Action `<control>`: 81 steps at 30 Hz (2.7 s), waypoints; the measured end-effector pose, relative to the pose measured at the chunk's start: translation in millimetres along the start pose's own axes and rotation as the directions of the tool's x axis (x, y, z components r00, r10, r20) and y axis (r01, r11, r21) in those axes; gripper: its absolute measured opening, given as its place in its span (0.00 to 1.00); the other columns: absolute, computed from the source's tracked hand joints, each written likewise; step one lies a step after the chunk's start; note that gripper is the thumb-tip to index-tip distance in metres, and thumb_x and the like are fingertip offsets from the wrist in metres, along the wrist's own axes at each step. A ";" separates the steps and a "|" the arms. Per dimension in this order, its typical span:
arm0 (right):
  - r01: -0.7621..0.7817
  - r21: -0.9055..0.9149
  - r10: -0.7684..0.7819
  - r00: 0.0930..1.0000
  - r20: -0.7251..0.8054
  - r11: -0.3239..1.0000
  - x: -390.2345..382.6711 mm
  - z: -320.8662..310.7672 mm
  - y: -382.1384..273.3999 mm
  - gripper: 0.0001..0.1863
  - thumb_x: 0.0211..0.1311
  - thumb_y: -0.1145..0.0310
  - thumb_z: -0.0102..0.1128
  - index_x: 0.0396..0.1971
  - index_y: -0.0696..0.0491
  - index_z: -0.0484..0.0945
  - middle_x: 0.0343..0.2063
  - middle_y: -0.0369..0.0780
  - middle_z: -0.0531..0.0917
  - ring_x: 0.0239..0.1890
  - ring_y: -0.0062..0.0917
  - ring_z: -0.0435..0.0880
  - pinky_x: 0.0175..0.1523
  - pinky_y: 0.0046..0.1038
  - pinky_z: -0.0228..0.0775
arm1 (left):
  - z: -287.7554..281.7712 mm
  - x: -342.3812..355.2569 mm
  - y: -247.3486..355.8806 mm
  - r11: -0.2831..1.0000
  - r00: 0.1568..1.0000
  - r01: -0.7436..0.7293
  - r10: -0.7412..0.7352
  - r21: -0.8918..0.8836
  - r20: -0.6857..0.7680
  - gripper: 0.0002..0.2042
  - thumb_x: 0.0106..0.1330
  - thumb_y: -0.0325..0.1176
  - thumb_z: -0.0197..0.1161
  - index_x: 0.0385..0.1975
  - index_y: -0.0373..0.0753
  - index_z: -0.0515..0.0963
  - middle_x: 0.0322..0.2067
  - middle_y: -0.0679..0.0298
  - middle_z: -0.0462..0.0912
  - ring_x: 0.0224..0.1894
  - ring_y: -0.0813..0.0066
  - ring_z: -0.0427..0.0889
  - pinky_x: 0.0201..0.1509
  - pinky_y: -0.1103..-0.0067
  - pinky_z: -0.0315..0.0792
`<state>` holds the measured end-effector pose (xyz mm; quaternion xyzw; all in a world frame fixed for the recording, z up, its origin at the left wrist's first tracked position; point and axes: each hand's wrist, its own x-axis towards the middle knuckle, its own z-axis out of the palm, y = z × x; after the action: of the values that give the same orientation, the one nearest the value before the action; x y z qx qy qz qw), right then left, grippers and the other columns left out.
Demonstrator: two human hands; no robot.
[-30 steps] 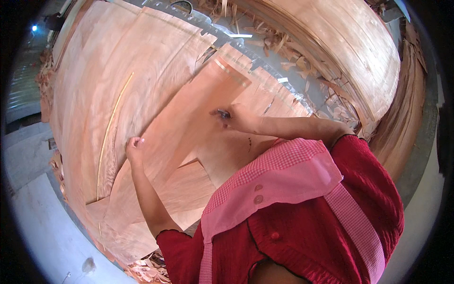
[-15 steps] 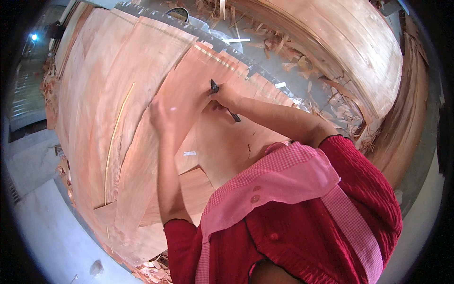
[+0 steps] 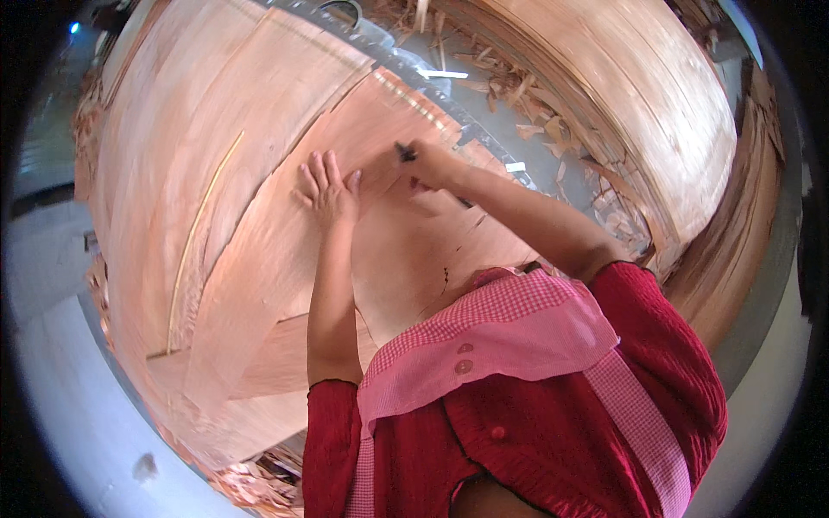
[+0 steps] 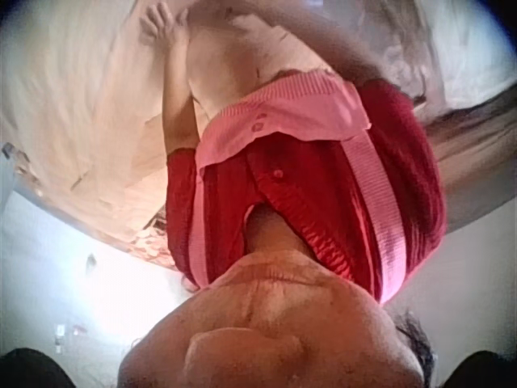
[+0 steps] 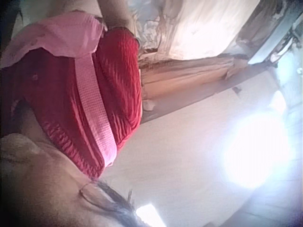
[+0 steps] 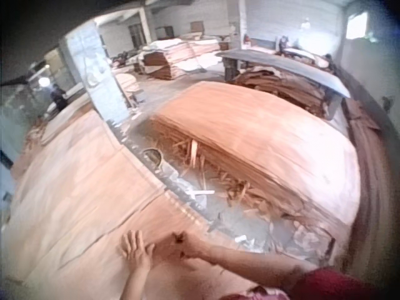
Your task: The person cuts and sorts thin wood veneer sheets using a small utility blade. The person trims the edges of a large sheet, gathers scraps from the floor, and stacks the finished sheets by hand into a neat pile.
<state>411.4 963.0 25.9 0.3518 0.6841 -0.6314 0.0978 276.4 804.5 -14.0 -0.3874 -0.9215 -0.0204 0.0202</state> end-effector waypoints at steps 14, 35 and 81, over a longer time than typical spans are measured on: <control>0.528 -0.727 -0.572 0.788 0.226 0.439 44.1 51.7 -31.6 0.17 0.57 0.72 0.42 0.48 0.54 0.66 0.28 0.51 0.78 0.30 0.35 0.80 0.32 0.35 0.71 | 13.5 -6.4 -29.3 0.942 0.896 0.154 -0.260 -0.297 -0.359 0.20 0.57 0.24 0.46 0.52 0.32 0.62 0.57 0.52 0.58 0.61 0.58 0.55 0.63 0.67 0.48; 0.559 -0.824 -0.223 0.794 0.565 -0.094 8.8 -22.8 -47.1 0.24 0.54 0.74 0.45 0.54 0.46 0.60 0.27 0.45 0.78 0.28 0.34 0.81 0.26 0.32 0.73 | -9.4 8.3 17.9 0.844 0.840 0.505 -0.529 -0.184 -0.122 0.37 0.52 0.51 0.57 0.57 0.33 0.55 0.61 0.56 0.50 0.64 0.59 0.42 0.64 0.63 0.37; 0.233 -0.608 -0.425 0.885 -0.191 0.759 113.0 -92.8 -18.5 0.20 0.38 0.56 0.66 0.29 0.55 0.76 0.21 0.42 0.79 0.25 0.31 0.78 0.32 0.31 0.68 | -38.1 19.7 -90.9 0.901 0.903 0.425 -0.428 -0.088 -0.026 0.23 0.50 0.42 0.63 0.48 0.48 0.69 0.55 0.62 0.63 0.60 0.62 0.57 0.59 0.49 0.40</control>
<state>346.2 1090.8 -7.7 0.2754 0.8987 -0.3403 -0.0271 198.4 752.9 23.1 -0.1762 -0.9817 -0.0698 0.0204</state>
